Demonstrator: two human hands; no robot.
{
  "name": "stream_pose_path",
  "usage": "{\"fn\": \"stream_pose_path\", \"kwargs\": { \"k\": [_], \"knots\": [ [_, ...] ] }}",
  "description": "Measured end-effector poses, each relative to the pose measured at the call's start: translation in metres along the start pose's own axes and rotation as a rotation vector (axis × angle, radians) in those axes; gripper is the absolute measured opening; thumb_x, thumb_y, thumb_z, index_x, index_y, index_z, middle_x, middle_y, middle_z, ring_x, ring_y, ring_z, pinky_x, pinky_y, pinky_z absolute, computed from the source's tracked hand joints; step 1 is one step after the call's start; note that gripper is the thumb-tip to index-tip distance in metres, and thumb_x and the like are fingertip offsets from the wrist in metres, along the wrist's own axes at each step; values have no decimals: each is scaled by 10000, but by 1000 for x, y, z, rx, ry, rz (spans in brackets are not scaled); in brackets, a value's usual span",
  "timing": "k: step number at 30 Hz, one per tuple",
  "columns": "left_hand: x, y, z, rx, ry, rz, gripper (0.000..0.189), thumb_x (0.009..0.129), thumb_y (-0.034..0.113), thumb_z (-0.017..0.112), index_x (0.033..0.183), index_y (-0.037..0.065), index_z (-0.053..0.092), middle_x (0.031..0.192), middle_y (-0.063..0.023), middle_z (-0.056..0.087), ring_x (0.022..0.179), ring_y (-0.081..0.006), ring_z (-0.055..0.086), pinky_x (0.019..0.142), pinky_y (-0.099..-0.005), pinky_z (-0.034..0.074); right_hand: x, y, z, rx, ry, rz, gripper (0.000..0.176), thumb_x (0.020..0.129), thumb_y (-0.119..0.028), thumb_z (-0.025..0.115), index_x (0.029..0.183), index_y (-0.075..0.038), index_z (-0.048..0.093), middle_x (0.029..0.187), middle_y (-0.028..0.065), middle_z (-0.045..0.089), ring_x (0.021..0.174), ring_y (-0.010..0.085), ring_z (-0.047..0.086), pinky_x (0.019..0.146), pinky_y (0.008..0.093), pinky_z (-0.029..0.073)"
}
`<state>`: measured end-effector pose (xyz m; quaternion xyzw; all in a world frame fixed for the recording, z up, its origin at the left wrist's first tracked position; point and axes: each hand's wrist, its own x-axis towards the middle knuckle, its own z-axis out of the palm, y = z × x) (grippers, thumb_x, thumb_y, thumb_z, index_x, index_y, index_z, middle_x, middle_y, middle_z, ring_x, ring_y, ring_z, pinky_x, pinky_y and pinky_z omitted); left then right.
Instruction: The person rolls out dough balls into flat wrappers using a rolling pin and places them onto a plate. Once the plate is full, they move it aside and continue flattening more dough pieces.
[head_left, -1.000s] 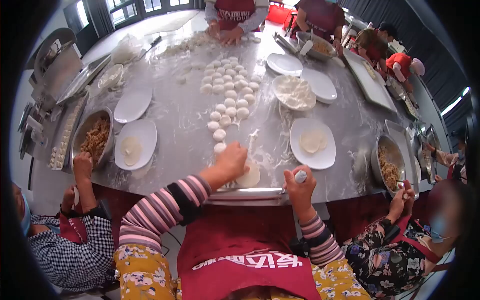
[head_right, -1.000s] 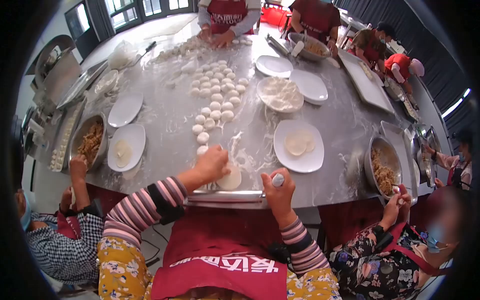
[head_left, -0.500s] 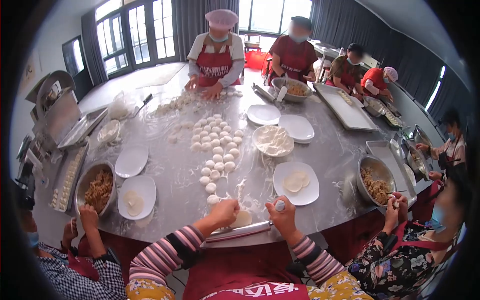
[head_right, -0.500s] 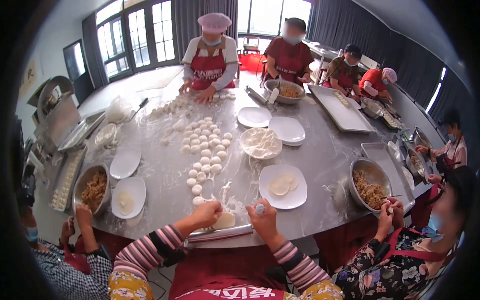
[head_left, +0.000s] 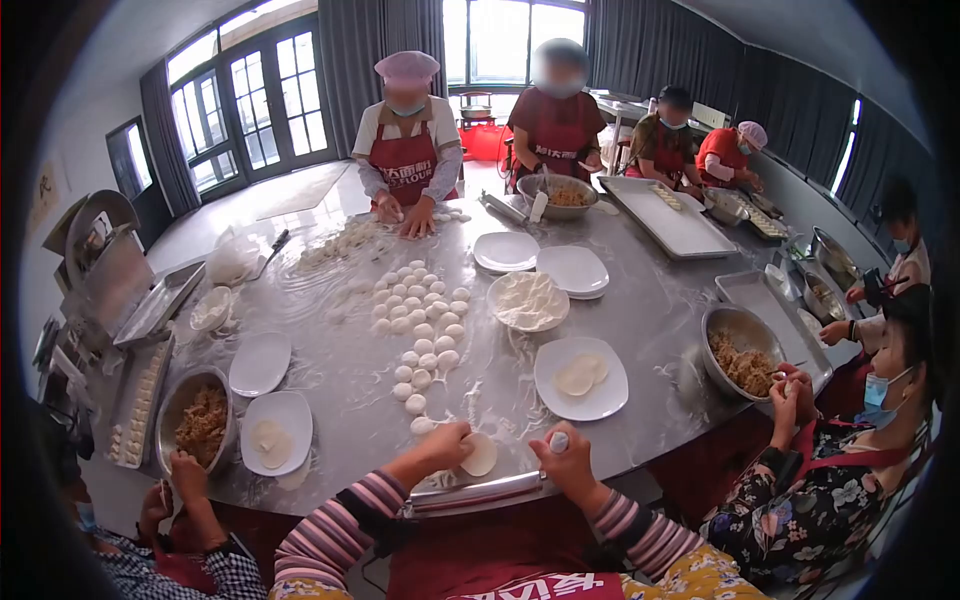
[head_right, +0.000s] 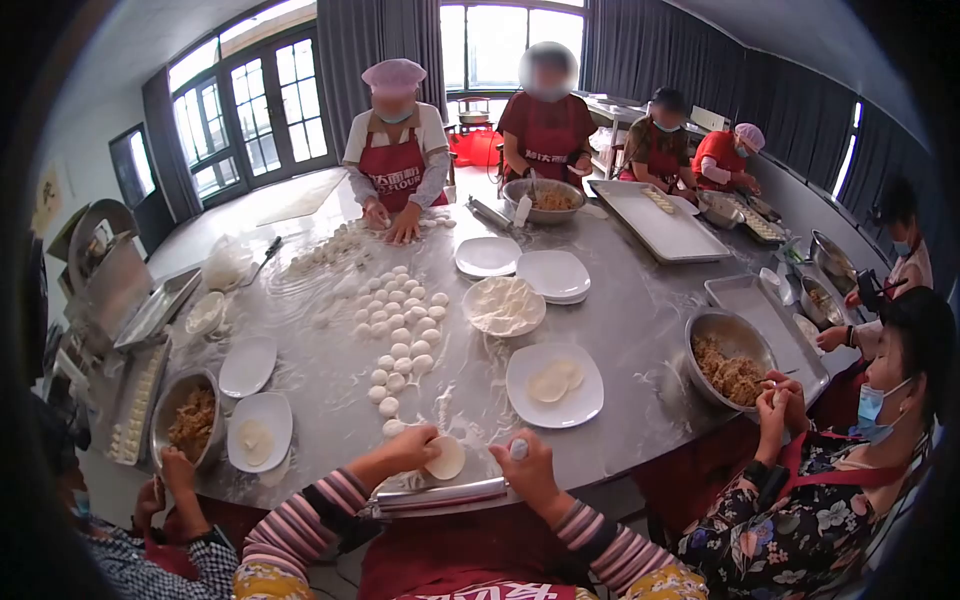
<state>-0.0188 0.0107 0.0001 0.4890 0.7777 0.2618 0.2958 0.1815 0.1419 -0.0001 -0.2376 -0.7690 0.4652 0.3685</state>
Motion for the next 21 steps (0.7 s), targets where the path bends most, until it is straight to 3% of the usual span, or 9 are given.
{"fn": "stream_pose_path", "kwargs": {
  "k": [2,4,5,9,10,13,15,17,21],
  "knots": [
    [0,0,3,-70,-44,-18,248,765,183,569,907,-13,622,897,-240,630,868,-380,608,763,-427,465,3,-3,-2,35,-30,70,278,694,-132,766,744,-43,508,647,169,556,626,385,568,535,417,441],
    [-1,-1,7,89,22,125,196,798,150,568,902,-11,609,817,-189,642,800,-318,621,726,-392,473,32,-6,13,-149,97,-336,261,717,-99,744,731,-34,491,569,121,520,503,292,540,473,356,408],
    [0,3,5,94,18,114,196,798,150,568,902,-11,609,817,-189,642,800,-318,621,726,-392,473,46,2,26,-86,127,-338,275,712,-120,752,743,-25,495,598,148,520,537,334,514,488,379,401],
    [6,9,0,114,1,-39,191,834,179,565,881,0,613,775,-163,634,758,-279,613,686,-380,458,80,3,57,-69,75,-192,290,707,-130,757,731,-29,486,595,163,512,531,327,513,489,387,402],
    [4,13,-3,49,-42,-64,200,836,189,566,874,-1,613,767,-160,630,748,-264,606,679,-378,455,77,3,54,-83,50,-173,320,708,-159,760,798,-15,488,646,201,560,624,418,559,511,435,431],
    [3,8,-1,22,-86,-7,222,833,216,581,880,1,604,751,-145,619,700,-207,573,646,-366,450,49,1,30,-114,119,-287,302,711,-137,758,782,-29,485,626,180,550,594,410,554,498,426,431],
    [10,7,4,37,-24,79,229,821,221,603,894,4,592,746,-135,611,683,-180,550,632,-360,448,24,-7,10,-78,95,-320,279,721,-121,752,772,-40,490,605,150,538,539,353,560,485,393,436],
    [35,13,8,-2,-35,114,221,829,218,599,891,6,583,749,-110,611,702,-154,549,628,-346,448,8,-15,0,-51,75,-251,275,724,-117,752,771,-41,492,600,140,538,522,314,557,484,376,437],
    [89,71,-6,-741,-41,196,183,899,205,569,959,32,569,884,-42,617,797,-100,548,675,-271,446,4,-13,0,32,47,-150,260,735,-123,752,762,-42,506,589,122,542,497,232,543,484,339,439]
  ]
}}
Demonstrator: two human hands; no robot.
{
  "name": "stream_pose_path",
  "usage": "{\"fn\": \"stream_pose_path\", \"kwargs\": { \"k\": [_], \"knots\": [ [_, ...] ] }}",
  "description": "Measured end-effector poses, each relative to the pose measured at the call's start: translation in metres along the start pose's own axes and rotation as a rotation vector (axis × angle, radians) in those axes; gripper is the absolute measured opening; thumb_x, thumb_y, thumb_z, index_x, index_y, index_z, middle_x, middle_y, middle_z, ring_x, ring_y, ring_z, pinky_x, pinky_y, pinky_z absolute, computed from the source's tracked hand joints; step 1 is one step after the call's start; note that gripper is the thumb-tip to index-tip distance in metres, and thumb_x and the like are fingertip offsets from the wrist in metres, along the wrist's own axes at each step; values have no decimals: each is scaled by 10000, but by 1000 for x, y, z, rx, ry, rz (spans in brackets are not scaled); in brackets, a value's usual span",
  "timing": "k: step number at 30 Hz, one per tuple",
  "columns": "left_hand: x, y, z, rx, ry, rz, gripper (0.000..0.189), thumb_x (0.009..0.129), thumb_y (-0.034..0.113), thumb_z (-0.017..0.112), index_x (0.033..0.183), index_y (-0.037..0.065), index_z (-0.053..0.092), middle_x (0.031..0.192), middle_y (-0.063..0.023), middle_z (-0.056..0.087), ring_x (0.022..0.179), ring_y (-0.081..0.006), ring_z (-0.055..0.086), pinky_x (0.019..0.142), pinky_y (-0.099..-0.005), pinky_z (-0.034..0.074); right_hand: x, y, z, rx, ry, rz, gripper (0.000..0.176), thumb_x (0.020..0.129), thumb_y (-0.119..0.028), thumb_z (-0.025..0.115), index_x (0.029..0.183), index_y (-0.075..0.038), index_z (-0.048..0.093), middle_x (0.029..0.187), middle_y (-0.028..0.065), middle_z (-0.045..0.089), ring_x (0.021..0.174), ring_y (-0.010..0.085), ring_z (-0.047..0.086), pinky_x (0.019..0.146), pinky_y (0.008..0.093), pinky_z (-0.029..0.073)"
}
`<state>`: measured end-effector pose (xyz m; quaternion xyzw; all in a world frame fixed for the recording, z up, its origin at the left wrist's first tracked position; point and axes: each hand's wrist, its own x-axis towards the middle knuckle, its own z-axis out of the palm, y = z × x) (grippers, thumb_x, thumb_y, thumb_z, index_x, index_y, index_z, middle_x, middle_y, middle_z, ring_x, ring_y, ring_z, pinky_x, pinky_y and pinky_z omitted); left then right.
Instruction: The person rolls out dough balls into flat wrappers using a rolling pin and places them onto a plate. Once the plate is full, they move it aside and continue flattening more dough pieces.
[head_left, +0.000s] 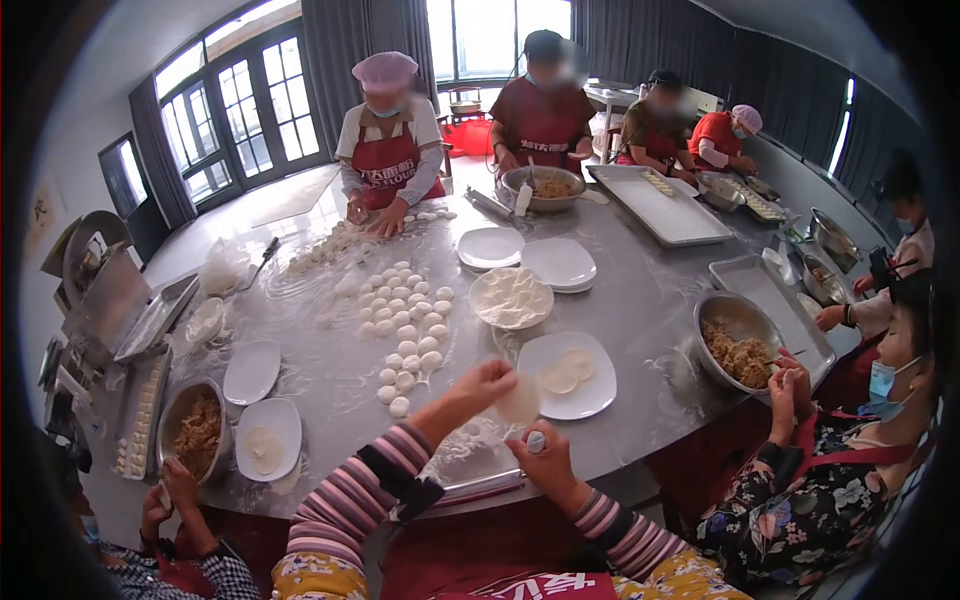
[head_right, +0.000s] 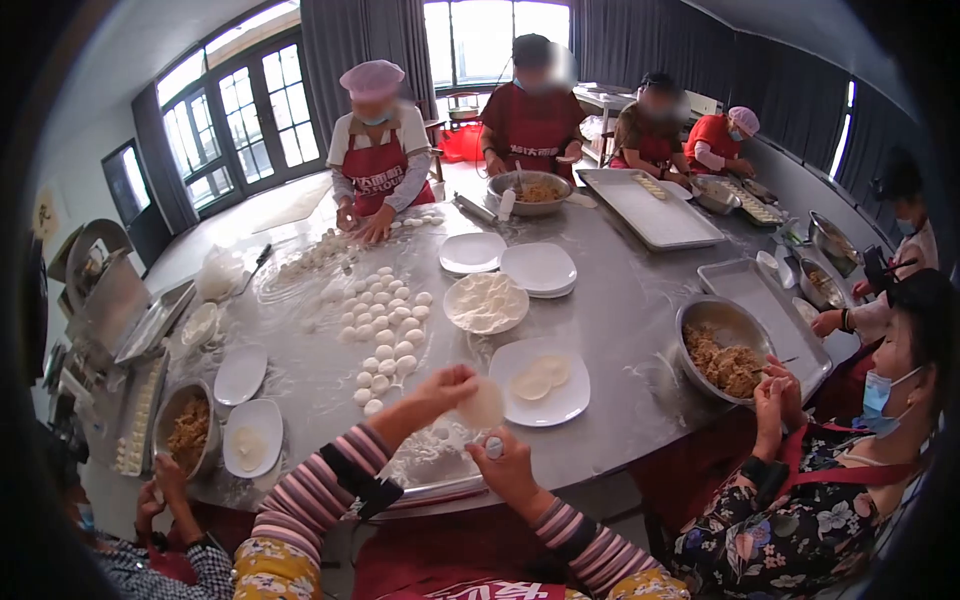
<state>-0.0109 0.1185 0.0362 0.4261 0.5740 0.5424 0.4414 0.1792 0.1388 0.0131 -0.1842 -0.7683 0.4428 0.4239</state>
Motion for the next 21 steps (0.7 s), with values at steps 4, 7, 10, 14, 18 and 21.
{"fn": "stream_pose_path", "kwargs": {
  "k": [4,7,10,14,18,21],
  "knots": [
    [4,1,-43,500,269,85,313,842,195,615,1082,18,519,928,-122,608,890,-242,598,767,-352,469,5,6,1,-19,-37,-5,241,735,-124,753,761,-43,527,587,116,546,508,231,550,487,334,435],
    [-56,-24,-68,1236,362,-16,416,768,191,642,1118,24,494,1070,-245,544,979,-379,555,816,-464,459,5,0,-1,31,-10,-39,239,739,-117,746,750,-43,519,579,122,532,503,251,538,481,337,426],
    [-113,-42,-59,1344,180,-344,415,804,146,572,1177,0,464,1207,-258,467,1082,-429,492,897,-477,430,4,2,1,40,-5,-28,254,737,-106,744,739,-44,498,582,126,523,500,263,528,477,342,423],
    [-136,-51,-53,1662,212,115,327,801,65,524,1116,-17,492,1238,-268,456,1130,-425,468,940,-474,420,7,10,6,-1,12,-49,258,731,-110,751,739,-44,502,576,134,519,489,263,520,468,348,419],
    [-124,-37,-61,1460,224,-136,310,779,21,530,1087,-19,533,1231,-252,465,1136,-386,477,937,-429,438,7,2,2,-19,20,-48,248,731,-116,753,738,-45,515,572,140,521,491,265,532,467,348,421],
    [-131,-27,-62,1368,310,-185,277,774,110,605,1025,5,552,1126,-204,502,1075,-349,507,881,-425,460,4,2,1,-20,31,-55,247,731,-119,754,739,-45,518,579,140,529,500,261,541,474,344,426]
  ]
}}
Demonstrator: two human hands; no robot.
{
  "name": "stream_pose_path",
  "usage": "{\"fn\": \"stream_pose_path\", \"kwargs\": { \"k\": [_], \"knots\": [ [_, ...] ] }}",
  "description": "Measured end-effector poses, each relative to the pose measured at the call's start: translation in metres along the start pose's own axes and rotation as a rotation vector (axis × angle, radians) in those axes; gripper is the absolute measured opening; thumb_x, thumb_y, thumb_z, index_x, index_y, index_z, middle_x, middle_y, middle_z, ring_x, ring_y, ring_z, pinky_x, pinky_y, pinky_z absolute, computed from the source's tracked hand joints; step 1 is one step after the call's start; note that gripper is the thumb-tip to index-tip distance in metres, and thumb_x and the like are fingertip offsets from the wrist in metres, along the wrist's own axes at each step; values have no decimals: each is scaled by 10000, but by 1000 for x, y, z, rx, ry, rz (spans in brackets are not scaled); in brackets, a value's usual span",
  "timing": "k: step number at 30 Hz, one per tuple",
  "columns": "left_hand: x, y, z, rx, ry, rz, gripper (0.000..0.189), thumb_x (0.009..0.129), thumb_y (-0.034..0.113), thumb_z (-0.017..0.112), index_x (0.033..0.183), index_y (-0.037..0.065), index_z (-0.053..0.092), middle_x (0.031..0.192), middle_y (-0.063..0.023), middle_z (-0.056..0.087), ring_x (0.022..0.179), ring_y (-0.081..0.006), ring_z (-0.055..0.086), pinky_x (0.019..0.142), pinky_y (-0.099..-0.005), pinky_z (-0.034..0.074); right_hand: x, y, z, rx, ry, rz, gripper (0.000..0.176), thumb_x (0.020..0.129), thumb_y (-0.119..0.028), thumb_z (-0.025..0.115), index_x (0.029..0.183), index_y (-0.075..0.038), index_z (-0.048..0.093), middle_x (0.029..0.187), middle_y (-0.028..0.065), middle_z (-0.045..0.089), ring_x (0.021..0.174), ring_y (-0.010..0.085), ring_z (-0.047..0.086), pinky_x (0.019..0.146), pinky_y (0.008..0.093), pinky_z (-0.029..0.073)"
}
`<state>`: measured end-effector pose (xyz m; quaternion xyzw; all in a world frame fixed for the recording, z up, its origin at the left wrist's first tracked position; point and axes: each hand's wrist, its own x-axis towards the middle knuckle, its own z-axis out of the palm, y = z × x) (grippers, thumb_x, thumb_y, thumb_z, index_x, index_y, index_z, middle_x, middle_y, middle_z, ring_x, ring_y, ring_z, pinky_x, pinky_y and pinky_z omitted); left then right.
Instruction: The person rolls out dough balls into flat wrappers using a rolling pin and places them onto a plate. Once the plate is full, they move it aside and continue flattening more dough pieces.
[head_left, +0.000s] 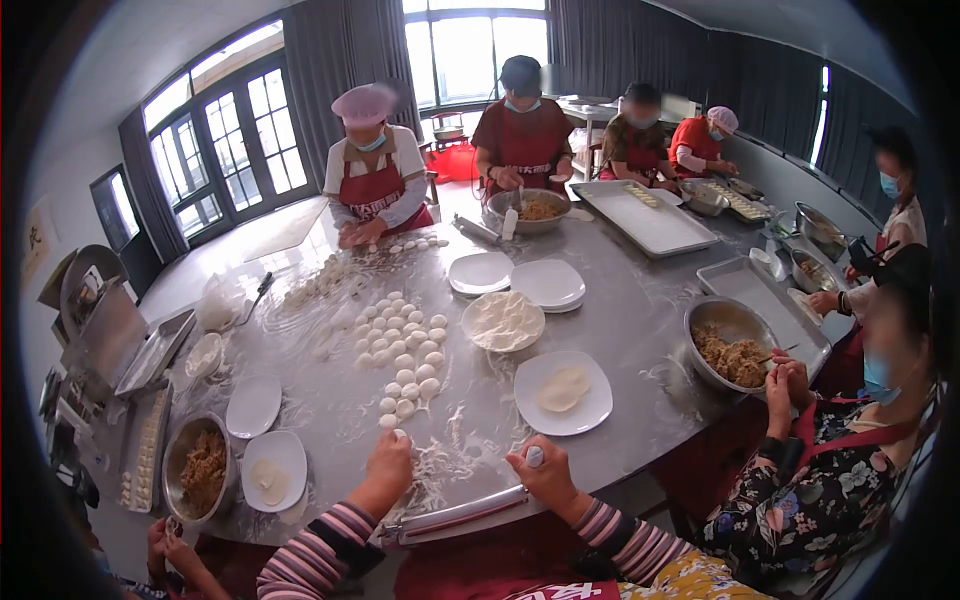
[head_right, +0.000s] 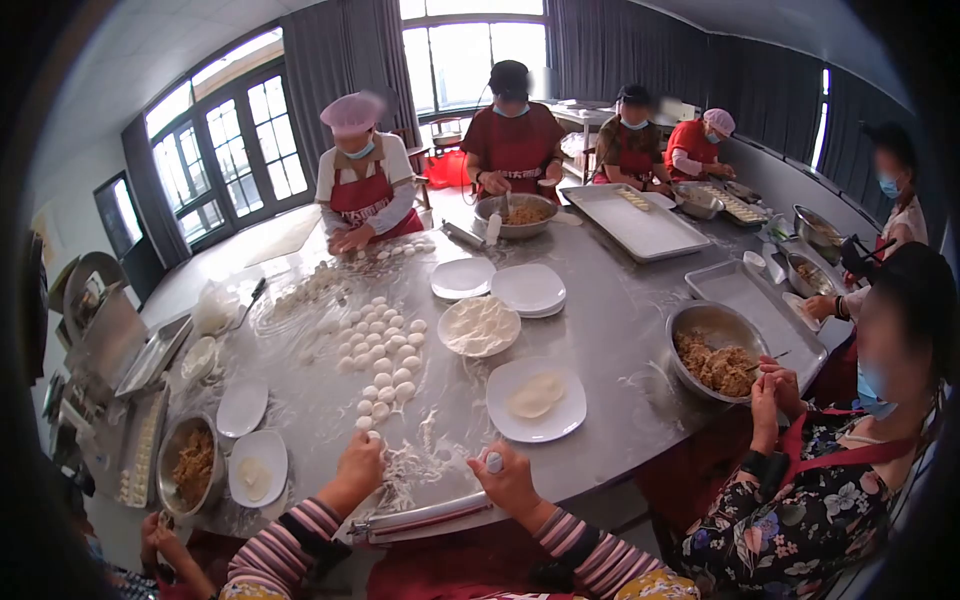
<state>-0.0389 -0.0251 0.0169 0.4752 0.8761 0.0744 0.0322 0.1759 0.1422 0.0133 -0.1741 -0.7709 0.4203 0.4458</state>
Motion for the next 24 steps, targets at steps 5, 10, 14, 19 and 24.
{"fn": "stream_pose_path", "kwargs": {
  "k": [5,10,14,19,24],
  "knots": [
    [-3,-3,-12,-84,-53,-293,375,743,227,692,1017,13,550,1114,-185,498,1072,-340,504,848,-416,465,-1,-2,2,-13,3,38,248,731,-119,752,740,-43,517,580,140,533,500,261,541,472,348,428],
    [-8,8,-6,-120,-57,-246,479,703,301,737,1044,29,537,994,-176,597,938,-338,596,800,-434,472,2,2,5,-20,-1,44,249,729,-111,750,734,-42,510,580,143,528,493,267,527,469,354,422],
    [-2,19,3,-453,-163,-93,420,690,287,746,982,21,603,885,-161,655,837,-281,640,719,-384,489,2,-5,2,-40,14,2,250,726,-100,747,729,-42,503,582,146,522,491,281,516,475,353,423],
    [25,25,51,-917,-329,28,225,712,200,704,805,2,654,715,-96,663,673,-145,619,632,-309,492,-6,11,2,-3,-51,82,253,722,-88,747,735,-38,499,571,132,520,499,260,539,478,344,423],
    [15,38,23,-845,-244,-72,161,702,157,678,788,23,655,729,-135,656,709,-223,649,647,-348,497,10,-7,2,148,-150,167,205,794,-55,692,736,-47,496,548,32,543,441,89,531,401,230,409]
  ]
}}
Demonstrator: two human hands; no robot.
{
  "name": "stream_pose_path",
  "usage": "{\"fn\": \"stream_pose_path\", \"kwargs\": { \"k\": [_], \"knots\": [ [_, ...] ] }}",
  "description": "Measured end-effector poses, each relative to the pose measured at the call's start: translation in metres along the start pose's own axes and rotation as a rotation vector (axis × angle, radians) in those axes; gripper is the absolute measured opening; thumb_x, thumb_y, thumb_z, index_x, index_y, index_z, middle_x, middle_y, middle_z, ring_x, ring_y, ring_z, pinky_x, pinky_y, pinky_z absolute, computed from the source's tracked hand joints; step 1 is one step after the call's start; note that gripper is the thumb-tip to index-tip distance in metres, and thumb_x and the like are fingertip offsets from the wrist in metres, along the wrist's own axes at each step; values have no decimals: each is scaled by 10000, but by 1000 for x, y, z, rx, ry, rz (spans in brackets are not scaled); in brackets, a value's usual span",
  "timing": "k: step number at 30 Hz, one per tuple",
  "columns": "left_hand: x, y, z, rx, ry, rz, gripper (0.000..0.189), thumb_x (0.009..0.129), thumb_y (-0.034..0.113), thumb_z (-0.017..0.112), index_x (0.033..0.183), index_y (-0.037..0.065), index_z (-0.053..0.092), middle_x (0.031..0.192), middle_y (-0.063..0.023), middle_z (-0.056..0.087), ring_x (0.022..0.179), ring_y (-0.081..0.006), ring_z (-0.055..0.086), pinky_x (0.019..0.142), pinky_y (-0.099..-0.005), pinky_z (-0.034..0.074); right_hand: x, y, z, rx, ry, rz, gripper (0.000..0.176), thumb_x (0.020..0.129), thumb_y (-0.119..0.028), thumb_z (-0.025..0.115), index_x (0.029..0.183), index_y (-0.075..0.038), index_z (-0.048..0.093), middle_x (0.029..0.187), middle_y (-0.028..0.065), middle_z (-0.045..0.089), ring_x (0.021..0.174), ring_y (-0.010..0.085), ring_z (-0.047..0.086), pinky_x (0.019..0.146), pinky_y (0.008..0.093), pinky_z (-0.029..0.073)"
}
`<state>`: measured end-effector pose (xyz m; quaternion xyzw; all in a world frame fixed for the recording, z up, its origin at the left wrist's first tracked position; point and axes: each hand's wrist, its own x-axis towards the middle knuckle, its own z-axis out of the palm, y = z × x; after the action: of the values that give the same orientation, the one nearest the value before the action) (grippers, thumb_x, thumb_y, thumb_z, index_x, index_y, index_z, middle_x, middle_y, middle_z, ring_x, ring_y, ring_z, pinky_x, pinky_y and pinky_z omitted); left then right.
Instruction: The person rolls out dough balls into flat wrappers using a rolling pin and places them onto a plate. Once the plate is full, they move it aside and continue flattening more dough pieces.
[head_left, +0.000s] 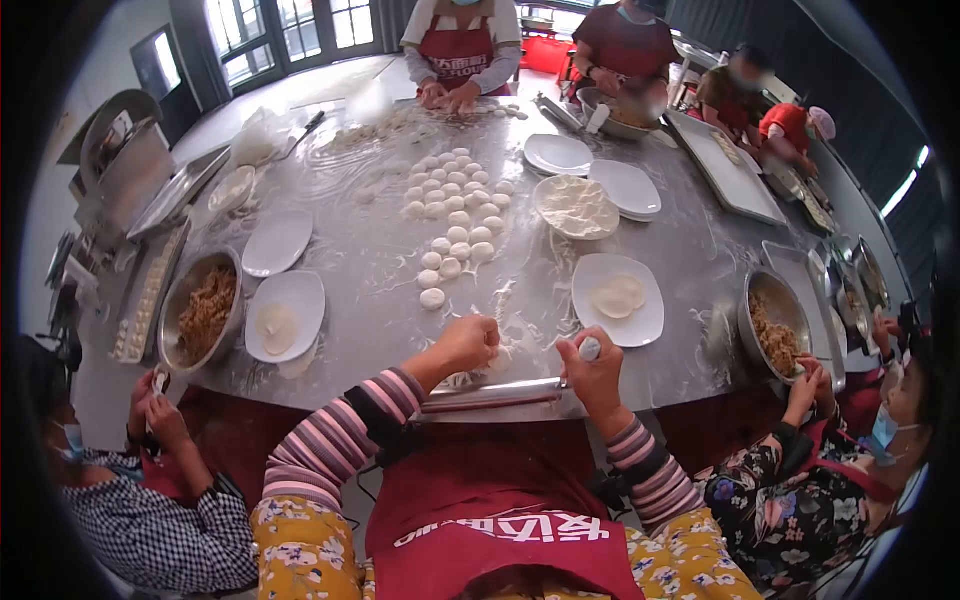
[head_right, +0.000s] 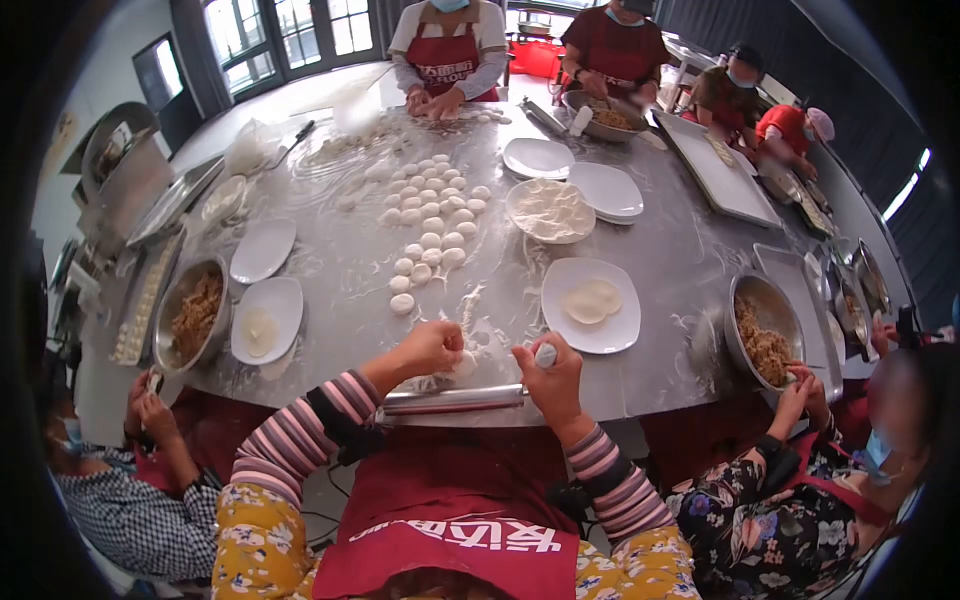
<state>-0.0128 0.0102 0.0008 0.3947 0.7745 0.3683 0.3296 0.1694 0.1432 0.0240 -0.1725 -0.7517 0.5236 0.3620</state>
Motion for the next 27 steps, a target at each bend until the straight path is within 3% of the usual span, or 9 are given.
{"fn": "stream_pose_path", "kwargs": {
  "k": [4,11,13,15,17,19,22,23,27],
  "knots": [
    [-3,4,1,251,20,70,108,724,129,669,783,40,649,723,-104,650,658,-208,628,602,-332,482,38,13,21,-132,94,-79,264,730,-101,745,699,-30,493,519,85,470,454,157,417,448,311,370],
    [3,0,10,231,40,163,116,732,149,643,778,44,661,748,-154,647,697,-276,632,638,-372,482,25,18,18,-424,159,-212,244,720,-91,732,734,-37,494,623,148,533,568,360,527,525,397,421],
    [6,-19,18,203,160,141,124,718,150,643,765,35,655,728,-170,638,678,-274,630,639,-371,484,3,48,7,-263,174,-77,257,713,-89,732,726,-37,481,606,140,523,552,355,531,527,393,429],
    [-3,-9,9,152,-4,84,128,703,166,626,765,60,659,770,-171,650,751,-334,630,676,-408,490,9,33,9,-120,145,13,251,717,-74,726,713,-40,478,575,122,513,495,303,523,496,373,420],
    [0,-3,13,199,-42,85,132,722,177,623,786,68,665,794,-168,654,767,-323,632,688,-398,490,24,46,18,-258,148,-144,243,772,-29,696,721,-38,459,535,34,509,411,121,533,368,261,407],
    [7,4,16,238,4,108,132,731,184,624,787,71,664,804,-168,654,777,-320,633,692,-394,489,45,44,27,-410,165,-315,245,765,-31,704,721,-39,464,525,38,504,413,124,532,371,263,408],
    [10,3,14,266,-13,128,132,739,194,631,780,71,659,806,-167,653,779,-322,632,687,-395,487,48,32,32,-168,88,26,277,711,-107,750,710,-26,485,573,142,535,506,311,545,488,380,420],
    [10,2,11,265,-85,136,133,739,197,638,771,69,655,798,-168,651,773,-326,631,679,-400,485,40,43,23,-361,114,-143,272,706,-104,748,696,-33,485,588,155,540,533,328,546,507,388,425],
    [4,-16,4,159,-89,201,146,683,163,670,722,28,630,745,-186,641,740,-336,627,622,-412,464,10,30,6,-216,124,-54,280,702,-82,740,683,-43,464,551,132,499,513,323,535,490,386,416]
  ]
}}
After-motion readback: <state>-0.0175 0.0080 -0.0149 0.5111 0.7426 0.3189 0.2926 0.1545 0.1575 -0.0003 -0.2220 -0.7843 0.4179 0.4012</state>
